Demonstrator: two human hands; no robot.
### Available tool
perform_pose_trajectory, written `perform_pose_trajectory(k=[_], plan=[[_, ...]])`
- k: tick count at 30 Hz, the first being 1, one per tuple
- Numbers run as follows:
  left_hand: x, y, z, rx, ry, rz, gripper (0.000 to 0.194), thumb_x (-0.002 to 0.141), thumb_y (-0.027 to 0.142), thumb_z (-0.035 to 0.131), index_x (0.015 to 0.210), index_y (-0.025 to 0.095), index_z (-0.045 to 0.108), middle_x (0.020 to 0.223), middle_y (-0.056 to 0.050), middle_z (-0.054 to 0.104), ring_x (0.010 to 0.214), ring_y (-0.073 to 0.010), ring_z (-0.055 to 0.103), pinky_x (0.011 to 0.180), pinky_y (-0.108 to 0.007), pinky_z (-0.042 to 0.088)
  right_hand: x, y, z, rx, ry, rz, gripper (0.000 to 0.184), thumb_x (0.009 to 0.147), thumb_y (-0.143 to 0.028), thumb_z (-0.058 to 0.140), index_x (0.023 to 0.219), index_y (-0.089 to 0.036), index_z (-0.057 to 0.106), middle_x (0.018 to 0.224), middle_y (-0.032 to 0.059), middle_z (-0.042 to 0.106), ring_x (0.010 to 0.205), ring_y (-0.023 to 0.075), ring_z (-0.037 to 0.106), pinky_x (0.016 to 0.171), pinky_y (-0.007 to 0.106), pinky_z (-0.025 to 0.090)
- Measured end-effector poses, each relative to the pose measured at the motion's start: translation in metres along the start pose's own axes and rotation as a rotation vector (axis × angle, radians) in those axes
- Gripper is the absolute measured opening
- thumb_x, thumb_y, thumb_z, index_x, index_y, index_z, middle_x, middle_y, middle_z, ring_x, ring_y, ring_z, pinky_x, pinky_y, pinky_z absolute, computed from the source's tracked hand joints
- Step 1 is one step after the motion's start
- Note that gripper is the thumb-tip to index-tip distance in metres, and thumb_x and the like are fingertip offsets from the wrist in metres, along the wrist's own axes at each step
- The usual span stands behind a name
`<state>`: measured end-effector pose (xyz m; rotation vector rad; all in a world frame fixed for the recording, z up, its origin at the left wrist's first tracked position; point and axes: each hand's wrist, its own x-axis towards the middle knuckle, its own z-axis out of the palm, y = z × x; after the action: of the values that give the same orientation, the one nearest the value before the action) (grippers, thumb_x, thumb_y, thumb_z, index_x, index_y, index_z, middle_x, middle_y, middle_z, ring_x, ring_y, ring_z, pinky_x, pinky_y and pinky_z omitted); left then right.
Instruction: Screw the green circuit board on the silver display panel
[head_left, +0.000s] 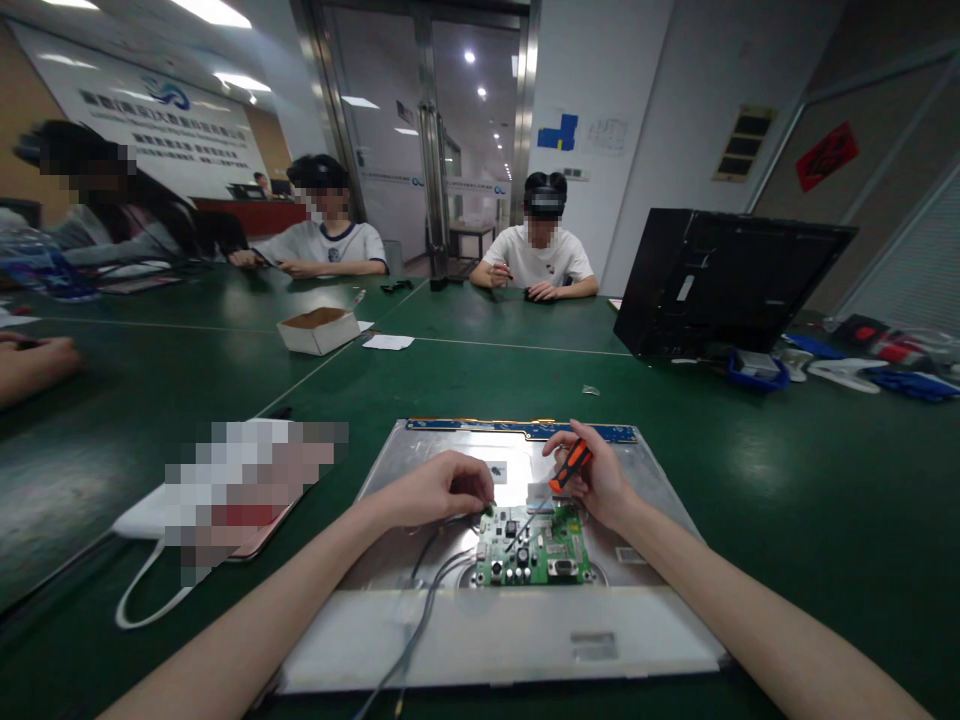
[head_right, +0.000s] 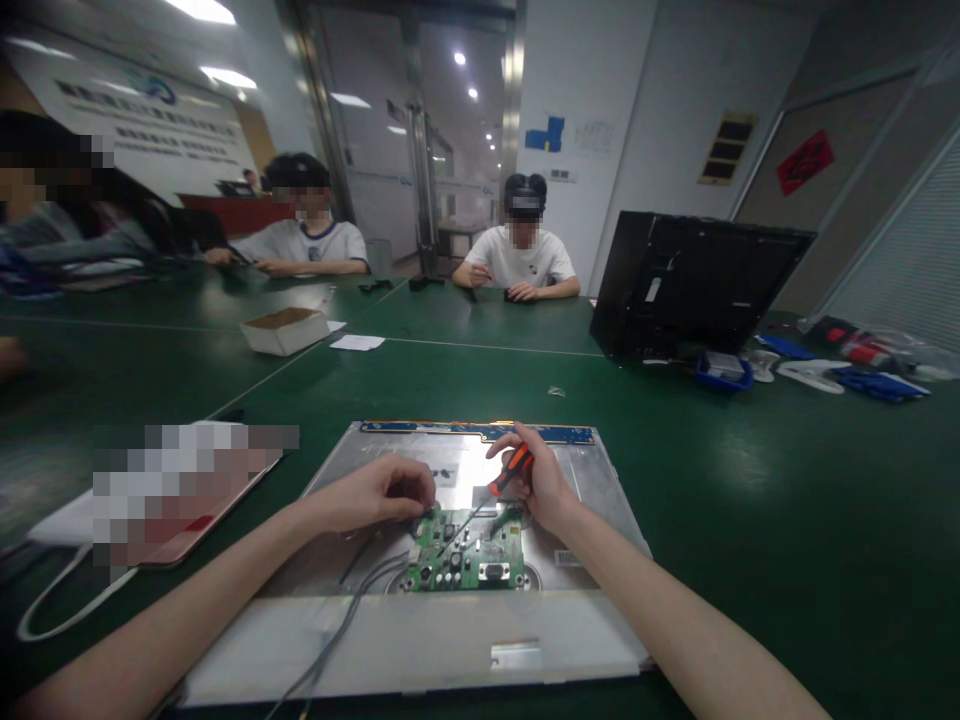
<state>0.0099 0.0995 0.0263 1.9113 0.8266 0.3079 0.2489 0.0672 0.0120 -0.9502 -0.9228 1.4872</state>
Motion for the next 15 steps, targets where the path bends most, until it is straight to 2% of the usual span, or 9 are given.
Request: perform_pose_trajectory(k=[15], plan=[[0.0007, -0.0027, -0.0008, 0.047, -0.017, 0.027, 0.013, 0.072, 0.028, 0.068, 0.08, 0.017, 0.068, 0.073, 0.0, 0.065, 0.068, -0.0146, 0.056, 0.063, -0.025, 0.041, -0.0006, -0.0002, 0.001, -0.018, -0.009, -0.007, 0.047, 0.068, -0.061, 0.071, 0.062, -0.014, 0.068, 0.04, -0.009, 0.038, 0.031, 0.0028, 0.023, 0.033, 0.02, 0.013]])
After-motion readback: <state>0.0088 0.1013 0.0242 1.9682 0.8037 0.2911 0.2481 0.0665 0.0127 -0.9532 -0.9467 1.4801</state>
